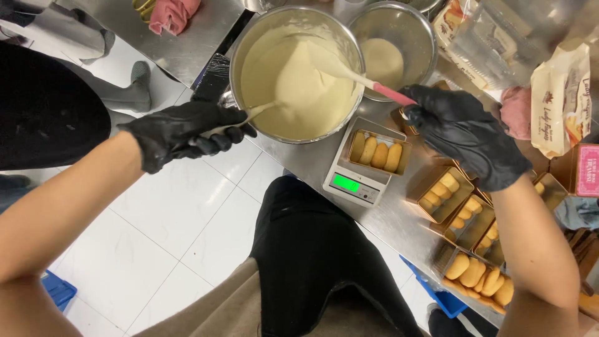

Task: Preparing tiramisu by pouring cream batter into containers containing biscuits and weighing the product.

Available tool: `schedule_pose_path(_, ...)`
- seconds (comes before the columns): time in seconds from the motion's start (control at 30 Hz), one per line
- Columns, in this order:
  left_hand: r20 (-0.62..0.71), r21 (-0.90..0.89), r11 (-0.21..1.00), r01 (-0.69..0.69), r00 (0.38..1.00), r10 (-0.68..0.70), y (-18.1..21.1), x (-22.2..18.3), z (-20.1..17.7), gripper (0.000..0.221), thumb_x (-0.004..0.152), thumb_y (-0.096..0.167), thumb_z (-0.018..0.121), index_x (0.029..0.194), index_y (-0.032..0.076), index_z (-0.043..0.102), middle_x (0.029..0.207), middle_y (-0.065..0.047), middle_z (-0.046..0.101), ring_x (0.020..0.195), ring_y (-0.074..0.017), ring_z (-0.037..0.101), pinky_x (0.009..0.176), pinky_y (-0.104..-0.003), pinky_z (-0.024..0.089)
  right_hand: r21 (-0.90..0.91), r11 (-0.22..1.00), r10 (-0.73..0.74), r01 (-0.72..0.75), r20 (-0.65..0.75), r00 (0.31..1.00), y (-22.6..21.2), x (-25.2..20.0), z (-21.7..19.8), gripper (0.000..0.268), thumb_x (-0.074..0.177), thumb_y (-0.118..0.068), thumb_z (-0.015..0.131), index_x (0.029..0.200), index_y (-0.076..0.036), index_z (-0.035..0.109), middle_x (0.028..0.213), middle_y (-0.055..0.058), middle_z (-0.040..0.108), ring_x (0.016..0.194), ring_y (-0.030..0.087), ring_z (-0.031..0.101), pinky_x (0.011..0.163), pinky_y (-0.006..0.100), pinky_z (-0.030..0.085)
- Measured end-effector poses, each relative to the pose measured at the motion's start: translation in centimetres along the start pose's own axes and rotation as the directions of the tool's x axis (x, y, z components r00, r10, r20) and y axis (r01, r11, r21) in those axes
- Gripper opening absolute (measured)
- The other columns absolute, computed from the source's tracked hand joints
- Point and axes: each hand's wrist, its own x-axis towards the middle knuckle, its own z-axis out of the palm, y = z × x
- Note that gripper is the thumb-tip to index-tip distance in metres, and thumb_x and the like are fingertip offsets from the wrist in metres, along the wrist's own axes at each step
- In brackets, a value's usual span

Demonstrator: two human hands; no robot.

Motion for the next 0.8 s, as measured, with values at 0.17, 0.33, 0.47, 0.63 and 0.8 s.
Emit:
schedule_pose_path(0.17,0.084,-0.219,0.976,-0.013,0.996,0.032,-5.6,1.3,-3.1,0.04,0.099,0.034,0.052,0.113,0.0,0.07,0.06,0.006,0.046,0.037,0.0007,0.033,0.027,-0.016,0.024,0.424,0.904,-0.005,0.043,-0.092,0.996,5.7,-2.7,2.8,0.037,0.1,-0.007,0.065,0.137,-0.001,0.064,0.107,0.007,0.073,0.095,0.012,0.064,0.084,0.027,0.051)
schedule_pose_path(0.33,0.031,-0.278,0.953,-0.118,0.991,0.132,-6.4,-1.6,-2.3,0.041,0.1,0.026,0.052,0.121,-0.005,0.069,0.064,0.005,0.05,0.042,0.0009,0.04,0.029,-0.015,0.027,0.549,0.836,0.048,0.015,-0.101,0.994,8.0,-3.9,4.5,0.038,0.102,-0.007,0.065,0.14,-0.002,0.064,0.112,0.005,0.069,0.101,0.01,0.061,0.089,0.026,0.05)
schedule_pose_path(0.47,-0.013,-0.299,0.95,-0.088,0.996,0.089,-7.1,-2.3,-2.4,0.041,0.098,0.029,0.054,0.12,-0.001,0.07,0.064,0.006,0.049,0.043,0.0009,0.04,0.031,-0.015,0.027,0.514,0.857,0.051,0.033,-0.149,0.988,7.9,-4.1,4.3,0.038,0.1,-0.004,0.065,0.138,-0.001,0.062,0.12,0.005,0.07,0.107,0.011,0.063,0.094,0.026,0.05)
schedule_pose_path(0.63,0.041,-0.252,0.961,-0.117,0.99,0.132,-7.2,-4.1,-2.7,0.039,0.096,0.03,0.056,0.118,0.002,0.07,0.065,0.007,0.048,0.045,0.0001,0.04,0.032,-0.016,0.026,0.562,0.826,0.04,0.043,-0.134,0.99,9.3,-2.7,5.3,0.037,0.101,-0.004,0.062,0.139,-0.001,0.061,0.121,0.005,0.071,0.107,0.011,0.066,0.094,0.026,0.052)
schedule_pose_path(0.8,-0.135,-0.128,0.981,-0.148,0.982,0.13,-4.7,-7.7,-1.5,0.042,0.091,0.039,0.062,0.105,0.002,0.075,0.057,0.004,0.046,0.041,-0.0034,0.037,0.032,-0.019,0.024,0.378,0.917,-0.061,0.128,-0.184,0.981,7.6,0.0,5.0,0.039,0.102,-0.007,0.065,0.141,-0.002,0.063,0.115,0.007,0.073,0.1,0.009,0.063,0.09,0.027,0.052)
